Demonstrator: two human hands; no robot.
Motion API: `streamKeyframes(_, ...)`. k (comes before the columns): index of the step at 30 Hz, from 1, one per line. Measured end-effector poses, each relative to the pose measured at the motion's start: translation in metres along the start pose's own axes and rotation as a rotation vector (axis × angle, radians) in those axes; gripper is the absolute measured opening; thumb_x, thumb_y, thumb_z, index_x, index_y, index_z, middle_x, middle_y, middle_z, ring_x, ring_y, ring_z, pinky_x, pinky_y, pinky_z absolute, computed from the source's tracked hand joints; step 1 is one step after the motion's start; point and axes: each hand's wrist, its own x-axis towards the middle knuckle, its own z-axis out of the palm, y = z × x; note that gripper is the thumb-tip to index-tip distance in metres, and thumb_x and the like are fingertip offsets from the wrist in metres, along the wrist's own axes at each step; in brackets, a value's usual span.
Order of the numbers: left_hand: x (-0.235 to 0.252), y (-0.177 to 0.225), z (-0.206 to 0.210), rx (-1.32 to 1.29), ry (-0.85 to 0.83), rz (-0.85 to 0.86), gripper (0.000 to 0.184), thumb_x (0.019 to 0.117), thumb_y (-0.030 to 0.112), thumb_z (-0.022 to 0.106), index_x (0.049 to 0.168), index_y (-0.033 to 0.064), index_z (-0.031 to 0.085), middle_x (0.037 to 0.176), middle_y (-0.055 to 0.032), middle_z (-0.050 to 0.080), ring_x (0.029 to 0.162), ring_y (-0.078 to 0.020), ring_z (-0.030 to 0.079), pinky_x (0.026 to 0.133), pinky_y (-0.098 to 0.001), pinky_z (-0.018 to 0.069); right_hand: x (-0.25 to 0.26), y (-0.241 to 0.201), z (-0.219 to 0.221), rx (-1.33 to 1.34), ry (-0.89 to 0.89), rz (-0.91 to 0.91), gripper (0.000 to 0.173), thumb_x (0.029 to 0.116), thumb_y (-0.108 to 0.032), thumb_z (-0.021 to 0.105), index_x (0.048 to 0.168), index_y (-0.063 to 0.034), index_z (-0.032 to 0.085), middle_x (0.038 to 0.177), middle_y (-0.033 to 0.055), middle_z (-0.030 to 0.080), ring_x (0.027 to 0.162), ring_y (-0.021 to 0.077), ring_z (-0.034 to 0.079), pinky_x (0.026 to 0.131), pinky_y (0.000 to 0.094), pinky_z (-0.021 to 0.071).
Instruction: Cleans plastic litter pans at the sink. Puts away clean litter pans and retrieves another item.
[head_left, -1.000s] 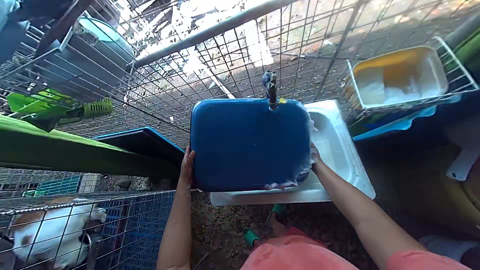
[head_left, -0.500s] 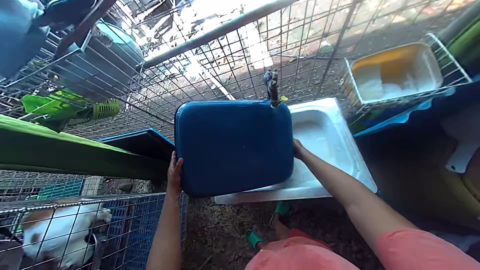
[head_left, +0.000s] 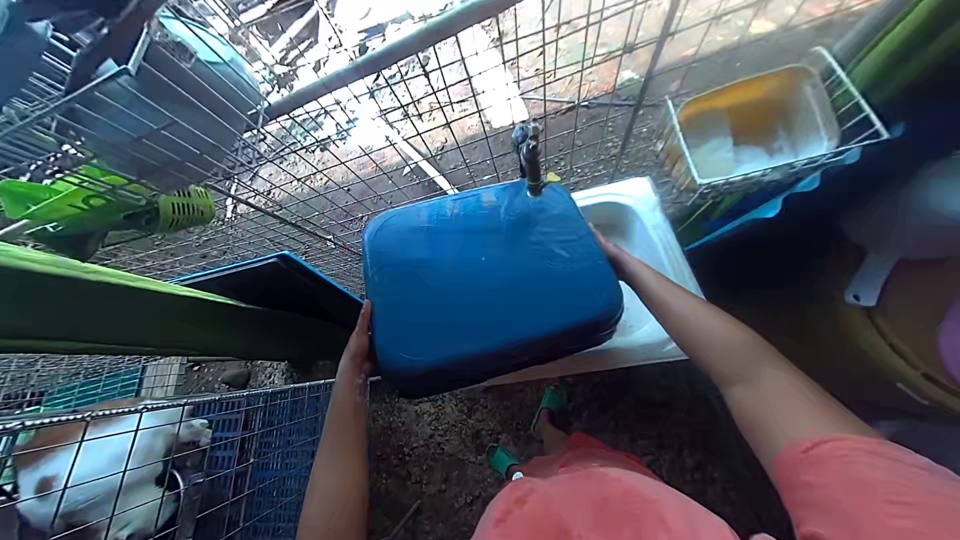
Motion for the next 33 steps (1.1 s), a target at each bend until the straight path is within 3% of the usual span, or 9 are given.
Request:
streamKeyframes(6, 0.004, -0.004, 0.013, -0.075, -0.136, 0.070, 0.060, 0.1086, 0.056, 0.025, 0.142, 0.0135, 0.052, 0.121, -0.0091, 0.069, 0.108, -0.0172, 0.068, 0.092, -0.0406, 0.0577, -0.047, -0.048, -0.019, -0.088, 0.112, -0.105, 0.062, 0.1082, -0.056, 0.034, 0.144, -0.0094, 0.053, 0.135, 0.0114, 0.063, 0.120, 0.0168, 0.062, 0.104, 0.0406, 0.0497)
streamKeyframes(12, 0.014, -0.019, 0.047, -0.225, -0.273, 0.112, 0.058, 0.1103, 0.051, 0.022, 0.138, 0.0113, 0.054, 0.114, -0.0085, 0.071, 0.102, -0.0163, 0.069, 0.088, -0.0386, 0.0592, -0.073, -0.066, -0.045, -0.207, 0.328, -0.022, 0.072, 0.1068, -0.059, 0.036, 0.140, 0.0018, 0.055, 0.139, 0.0229, 0.060, 0.127, 0.0314, 0.059, 0.109, 0.0527, 0.0443)
streamKeyframes(13, 0.018, -0.023, 0.053, -0.264, -0.301, 0.111, 0.057, 0.1107, 0.050, 0.022, 0.136, 0.0104, 0.055, 0.111, -0.0084, 0.072, 0.100, -0.0163, 0.070, 0.087, -0.0381, 0.0596, -0.078, -0.065, -0.051, -0.210, 0.342, -0.034, 0.070, 0.1073, -0.058, 0.036, 0.140, 0.0018, 0.055, 0.138, 0.0226, 0.060, 0.125, 0.0298, 0.060, 0.108, 0.0514, 0.0454)
streamKeyframes(15, 0.028, -0.036, 0.065, -0.349, -0.364, 0.095, 0.057, 0.1107, 0.049, 0.022, 0.134, 0.0088, 0.055, 0.108, -0.0083, 0.073, 0.098, -0.0165, 0.071, 0.086, -0.0377, 0.0605, -0.087, -0.057, -0.062, -0.194, 0.379, -0.106, 0.064, 0.1071, -0.057, 0.037, 0.131, -0.0024, 0.060, 0.120, 0.0150, 0.067, 0.105, 0.0185, 0.065, 0.094, 0.0422, 0.0529)
streamKeyframes(17, 0.045, -0.055, 0.078, -0.391, -0.428, 0.067, 0.061, 0.1093, 0.053, 0.019, 0.138, 0.0086, 0.050, 0.111, -0.0090, 0.072, 0.100, -0.0173, 0.070, 0.087, -0.0393, 0.0601, -0.108, -0.065, -0.060, -0.196, 0.435, -0.132, 0.059, 0.1094, -0.051, 0.037, 0.128, 0.0002, 0.060, 0.112, 0.0134, 0.066, 0.096, 0.0131, 0.062, 0.090, 0.0365, 0.0516)
streamKeyframes(20, 0.067, -0.080, 0.102, -0.373, -0.346, 0.019, 0.065, 0.1092, 0.055, 0.017, 0.138, 0.0095, 0.053, 0.111, -0.0103, 0.072, 0.099, -0.0188, 0.070, 0.086, -0.0417, 0.0596, -0.108, -0.054, -0.073, -0.207, 0.537, -0.208, 0.056, 0.1088, -0.049, 0.042, 0.123, 0.0006, 0.064, 0.105, 0.0110, 0.068, 0.091, 0.0090, 0.063, 0.087, 0.0334, 0.0529)
streamKeyframes(22, 0.070, -0.093, 0.118, -0.279, -0.202, 0.050, 0.057, 0.1126, 0.044, 0.020, 0.137, 0.0043, 0.054, 0.114, -0.0123, 0.069, 0.099, -0.0169, 0.067, 0.088, -0.0385, 0.0563, -0.103, -0.041, -0.083, -0.209, 0.564, -0.270, 0.055, 0.1086, -0.046, 0.044, 0.123, 0.0026, 0.065, 0.110, 0.0145, 0.069, 0.096, 0.0116, 0.065, 0.091, 0.0361, 0.0530)
streamKeyframes(26, 0.084, -0.115, 0.131, -0.085, -0.095, 0.151, 0.045, 0.1132, 0.023, 0.030, 0.144, -0.0053, 0.048, 0.140, -0.0234, 0.056, 0.125, -0.0251, 0.056, 0.108, -0.0413, 0.0441, -0.099, -0.033, -0.085, -0.192, 0.608, -0.364, 0.047, 0.1092, -0.037, 0.046, 0.115, 0.0048, 0.067, 0.101, 0.0089, 0.068, 0.087, 0.0018, 0.062, 0.085, 0.0255, 0.0521)
streamKeyframes(33, 0.086, -0.101, 0.155, -0.050, -0.025, -0.084, 0.044, 0.1140, 0.018, 0.028, 0.142, -0.0090, 0.048, 0.144, -0.0270, 0.052, 0.130, -0.0315, 0.052, 0.110, -0.0442, 0.0396, -0.084, -0.024, -0.096, -0.158, 0.577, -0.488, 0.040, 0.1099, -0.025, 0.044, 0.119, 0.0084, 0.064, 0.103, 0.0049, 0.068, 0.090, -0.0058, 0.062, 0.086, 0.0158, 0.0512)
